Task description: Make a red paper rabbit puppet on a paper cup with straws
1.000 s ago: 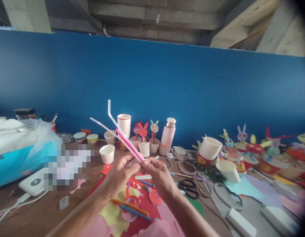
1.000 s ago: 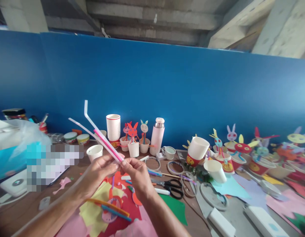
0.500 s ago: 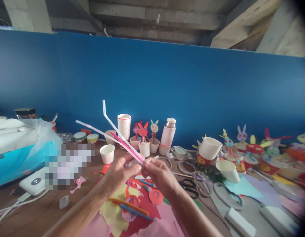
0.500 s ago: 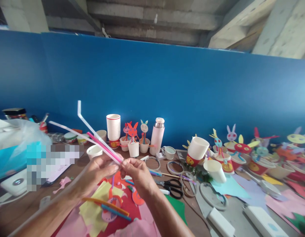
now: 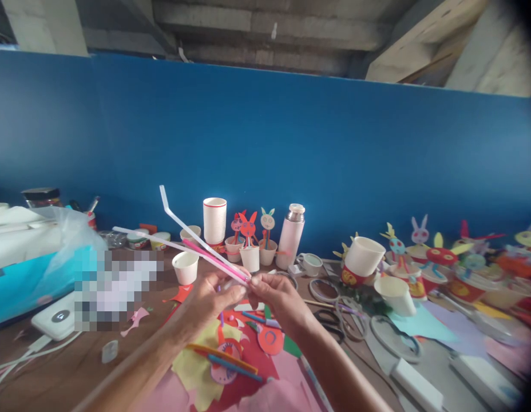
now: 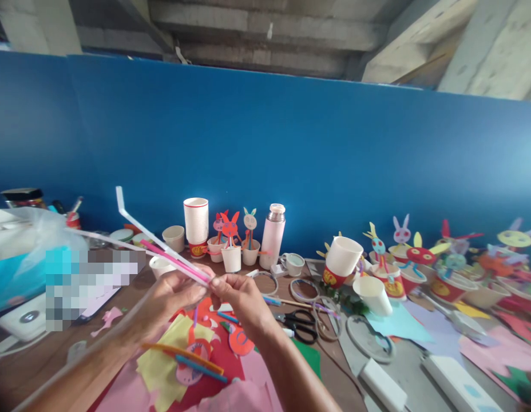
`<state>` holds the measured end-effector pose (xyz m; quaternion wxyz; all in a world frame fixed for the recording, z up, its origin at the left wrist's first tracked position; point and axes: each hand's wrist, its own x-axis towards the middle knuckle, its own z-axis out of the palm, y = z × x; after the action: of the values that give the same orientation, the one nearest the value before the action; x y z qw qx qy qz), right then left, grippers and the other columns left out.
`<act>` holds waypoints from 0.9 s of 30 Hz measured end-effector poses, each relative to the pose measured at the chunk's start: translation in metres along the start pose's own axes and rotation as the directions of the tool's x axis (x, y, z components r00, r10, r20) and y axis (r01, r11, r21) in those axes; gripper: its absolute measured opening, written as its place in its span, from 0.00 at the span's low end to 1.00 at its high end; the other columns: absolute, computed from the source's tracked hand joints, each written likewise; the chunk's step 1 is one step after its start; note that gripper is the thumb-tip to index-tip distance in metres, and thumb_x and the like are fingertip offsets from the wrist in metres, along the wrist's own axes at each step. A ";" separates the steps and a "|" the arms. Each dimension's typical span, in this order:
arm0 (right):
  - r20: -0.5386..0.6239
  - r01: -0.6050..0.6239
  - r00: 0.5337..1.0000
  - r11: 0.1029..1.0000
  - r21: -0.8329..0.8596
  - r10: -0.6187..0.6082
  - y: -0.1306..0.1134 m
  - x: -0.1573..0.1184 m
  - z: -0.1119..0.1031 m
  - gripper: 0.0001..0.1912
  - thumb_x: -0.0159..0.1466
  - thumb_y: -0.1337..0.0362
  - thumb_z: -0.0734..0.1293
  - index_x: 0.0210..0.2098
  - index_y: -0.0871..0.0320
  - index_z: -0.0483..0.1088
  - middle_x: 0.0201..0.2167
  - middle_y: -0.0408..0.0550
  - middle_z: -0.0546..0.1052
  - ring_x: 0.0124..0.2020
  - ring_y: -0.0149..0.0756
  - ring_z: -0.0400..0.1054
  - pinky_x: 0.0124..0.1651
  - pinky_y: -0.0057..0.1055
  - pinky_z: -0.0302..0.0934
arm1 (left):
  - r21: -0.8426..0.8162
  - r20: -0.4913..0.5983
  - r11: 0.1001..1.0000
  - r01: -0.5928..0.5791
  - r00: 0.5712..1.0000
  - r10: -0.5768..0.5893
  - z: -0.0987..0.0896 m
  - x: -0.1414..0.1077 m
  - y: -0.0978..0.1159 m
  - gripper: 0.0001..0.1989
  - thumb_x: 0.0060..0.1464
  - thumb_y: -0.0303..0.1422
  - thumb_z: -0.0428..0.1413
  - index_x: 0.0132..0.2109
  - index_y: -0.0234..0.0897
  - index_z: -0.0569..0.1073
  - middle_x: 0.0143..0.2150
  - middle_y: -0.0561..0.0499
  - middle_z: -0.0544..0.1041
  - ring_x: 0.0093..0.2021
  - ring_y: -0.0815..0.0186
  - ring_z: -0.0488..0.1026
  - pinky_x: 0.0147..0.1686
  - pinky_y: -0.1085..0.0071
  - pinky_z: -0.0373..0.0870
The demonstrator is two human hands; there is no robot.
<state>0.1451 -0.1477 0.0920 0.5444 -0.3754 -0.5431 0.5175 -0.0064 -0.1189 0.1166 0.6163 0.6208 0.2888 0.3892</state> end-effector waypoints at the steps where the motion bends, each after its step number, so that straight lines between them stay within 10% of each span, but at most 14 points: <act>1: -0.019 0.007 1.000 0.998 -0.063 -0.008 -0.003 -0.001 0.001 0.17 0.57 0.55 0.63 0.21 0.62 0.66 0.18 0.42 0.67 0.21 0.26 0.57 0.29 0.25 0.52 | 0.016 -0.018 1.000 -0.002 1.000 0.003 -0.001 0.001 -0.001 0.13 0.44 0.32 0.56 0.40 0.33 0.72 0.27 0.50 0.74 0.30 0.64 0.71 0.33 0.69 0.65; 7: -0.204 0.051 0.954 0.790 -0.611 -0.220 -0.010 -0.008 0.008 0.16 0.60 0.55 0.59 0.25 0.60 0.69 0.20 0.43 0.71 0.24 0.30 0.61 0.29 0.25 0.51 | 0.014 -0.057 1.000 0.020 0.998 -0.019 -0.007 0.006 -0.008 0.15 0.42 0.34 0.58 0.40 0.34 0.73 0.34 0.48 0.76 0.37 0.61 0.71 0.37 0.69 0.65; 12: -0.143 0.153 0.872 0.539 -0.828 -0.468 -0.009 -0.011 0.013 0.10 0.61 0.61 0.59 0.30 0.57 0.69 0.26 0.44 0.74 0.30 0.33 0.64 0.37 0.29 0.51 | 0.014 -0.016 1.000 0.013 1.000 -0.013 -0.008 0.007 -0.007 0.14 0.45 0.35 0.57 0.41 0.36 0.72 0.35 0.50 0.75 0.37 0.63 0.70 0.37 0.70 0.64; 27: -0.075 0.230 0.848 0.493 -0.839 -0.524 -0.001 -0.006 0.009 0.07 0.60 0.64 0.61 0.35 0.56 0.71 0.30 0.46 0.76 0.34 0.36 0.67 0.41 0.32 0.53 | 0.007 -0.082 0.999 0.032 0.996 -0.031 -0.006 0.008 -0.010 0.16 0.42 0.37 0.59 0.39 0.34 0.72 0.30 0.51 0.74 0.32 0.66 0.69 0.31 0.73 0.63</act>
<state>0.1370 -0.1557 0.0933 0.4955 -0.5279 -0.6897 0.0116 -0.0058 -0.1078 0.1078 0.6072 0.6023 0.3253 0.4034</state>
